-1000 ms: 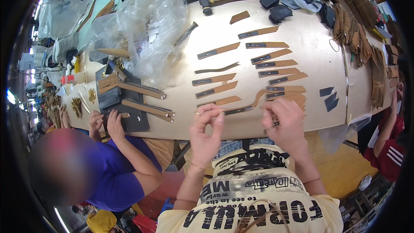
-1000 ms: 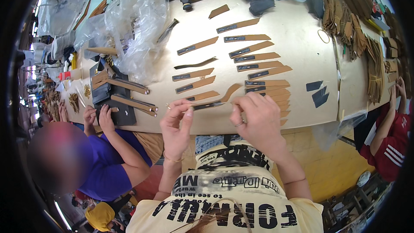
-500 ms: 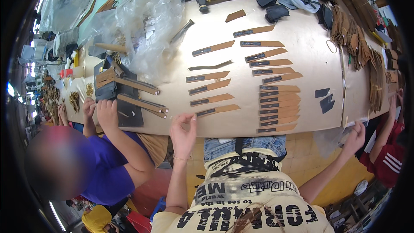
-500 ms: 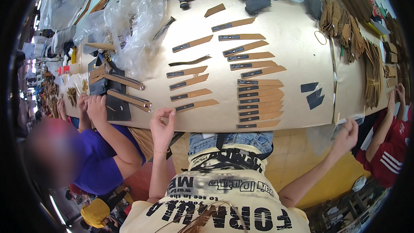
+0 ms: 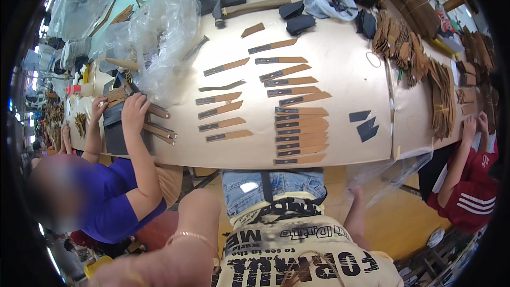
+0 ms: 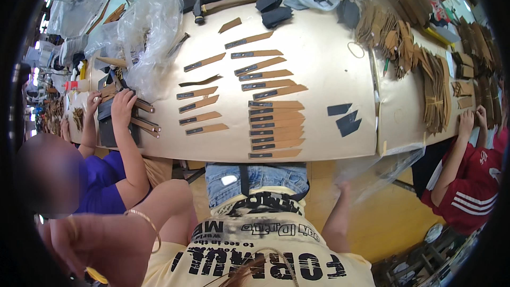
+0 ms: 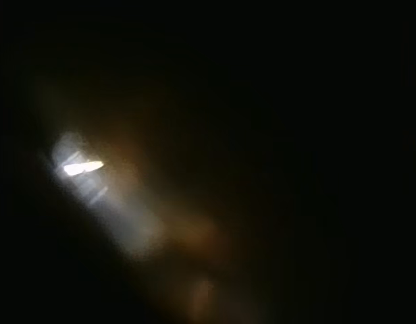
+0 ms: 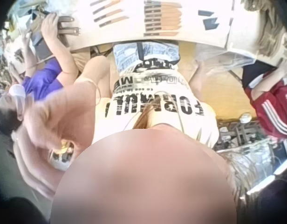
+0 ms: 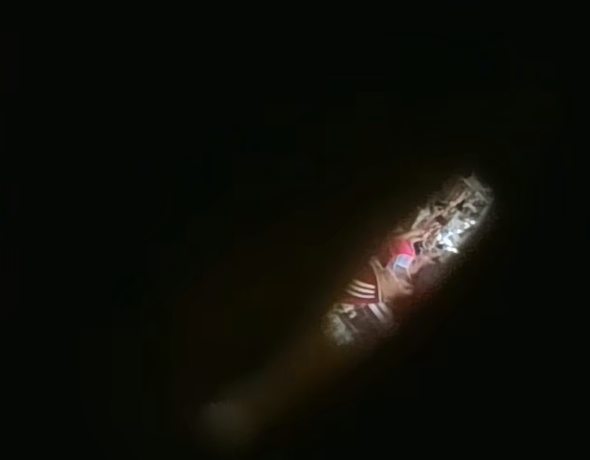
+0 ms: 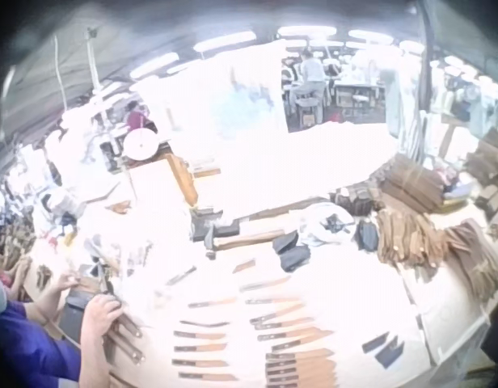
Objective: The person assembles small leather and cardboard components on a worktable, repeatedly picking up pieces, aligning them, and pressing them together. She organizes the assembled units into neat rows and occasionally shifts other items on the table to reach the work area.
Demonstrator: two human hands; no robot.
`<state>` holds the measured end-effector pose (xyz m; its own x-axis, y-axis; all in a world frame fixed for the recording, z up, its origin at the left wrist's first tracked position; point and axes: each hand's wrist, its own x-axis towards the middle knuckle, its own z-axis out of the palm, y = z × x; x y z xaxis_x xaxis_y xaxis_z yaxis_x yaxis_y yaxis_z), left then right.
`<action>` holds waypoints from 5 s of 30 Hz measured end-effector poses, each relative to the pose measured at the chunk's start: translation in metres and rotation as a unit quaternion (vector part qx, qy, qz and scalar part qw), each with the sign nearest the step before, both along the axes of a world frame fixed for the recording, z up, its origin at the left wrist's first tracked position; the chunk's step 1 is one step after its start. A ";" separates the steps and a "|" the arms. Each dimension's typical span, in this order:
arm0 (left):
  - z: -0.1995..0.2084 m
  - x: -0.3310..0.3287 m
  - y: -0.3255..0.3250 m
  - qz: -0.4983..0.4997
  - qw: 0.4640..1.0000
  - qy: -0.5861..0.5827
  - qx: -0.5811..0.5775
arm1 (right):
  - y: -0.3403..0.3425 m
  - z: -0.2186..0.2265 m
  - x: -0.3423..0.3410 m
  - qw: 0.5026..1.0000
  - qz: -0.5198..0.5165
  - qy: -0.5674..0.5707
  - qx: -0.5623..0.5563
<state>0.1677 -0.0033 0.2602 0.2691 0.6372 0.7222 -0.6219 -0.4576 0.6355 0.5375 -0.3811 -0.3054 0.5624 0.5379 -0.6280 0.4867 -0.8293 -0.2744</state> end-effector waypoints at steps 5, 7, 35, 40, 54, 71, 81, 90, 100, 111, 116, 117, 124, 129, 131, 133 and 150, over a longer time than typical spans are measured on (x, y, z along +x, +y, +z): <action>0.035 0.016 -0.041 0.020 0.992 -0.116 0.049 | -0.004 0.036 -0.021 0.964 -0.263 -0.028 0.000; 0.037 0.017 -0.045 0.064 0.983 -0.148 0.083 | 0.001 0.054 -0.015 0.962 -0.212 -0.157 0.072; -0.241 0.034 -0.007 0.119 0.718 0.674 0.126 | 0.352 0.343 -0.142 0.832 0.365 -0.212 0.360; -0.254 0.034 -0.003 0.114 0.709 0.684 0.132 | 0.369 0.338 -0.132 0.817 0.414 -0.224 0.332; -0.243 0.026 0.002 0.103 0.739 0.656 0.112 | 0.388 0.346 -0.112 0.827 0.434 -0.152 0.323; -0.240 -0.017 0.103 0.260 0.609 0.748 0.041 | 0.348 0.331 -0.095 0.881 0.219 -0.160 0.388; -0.225 -0.020 0.077 0.293 0.697 0.653 0.037 | 0.331 0.314 -0.101 0.800 0.040 -0.240 0.549; -0.254 -0.038 -0.025 0.299 0.736 0.607 0.015 | 0.326 0.301 -0.102 0.677 -0.110 -0.211 0.696; -0.273 -0.030 -0.025 0.367 0.726 0.578 0.066 | 0.258 0.326 -0.066 0.739 -0.258 -0.287 0.552; -0.257 0.002 -0.036 0.217 0.748 0.618 0.108 | 0.282 0.341 -0.056 0.859 -0.033 -0.296 0.417; -0.250 0.036 -0.039 0.157 0.717 0.650 0.197 | 0.311 0.333 -0.052 0.909 -0.054 -0.222 0.348; -0.248 0.046 -0.039 0.137 0.717 0.654 0.196 | 0.312 0.331 -0.052 0.901 -0.040 -0.245 0.355; -0.227 0.096 -0.018 0.056 0.703 0.674 0.221 | 0.298 0.333 -0.035 0.860 -0.192 -0.165 0.443; -0.224 0.072 0.005 0.022 0.692 0.688 0.216 | 0.287 0.338 -0.015 0.859 -0.210 -0.106 0.456; -0.228 0.064 0.011 -0.003 0.662 0.718 0.214 | 0.288 0.334 -0.018 0.874 -0.190 -0.090 0.438; -0.231 0.060 0.014 0.011 0.667 0.711 0.223 | 0.289 0.330 -0.023 0.900 -0.146 -0.095 0.400; -0.227 0.051 0.023 0.008 0.665 0.697 0.269 | 0.185 0.294 0.035 0.714 -0.353 -0.198 0.572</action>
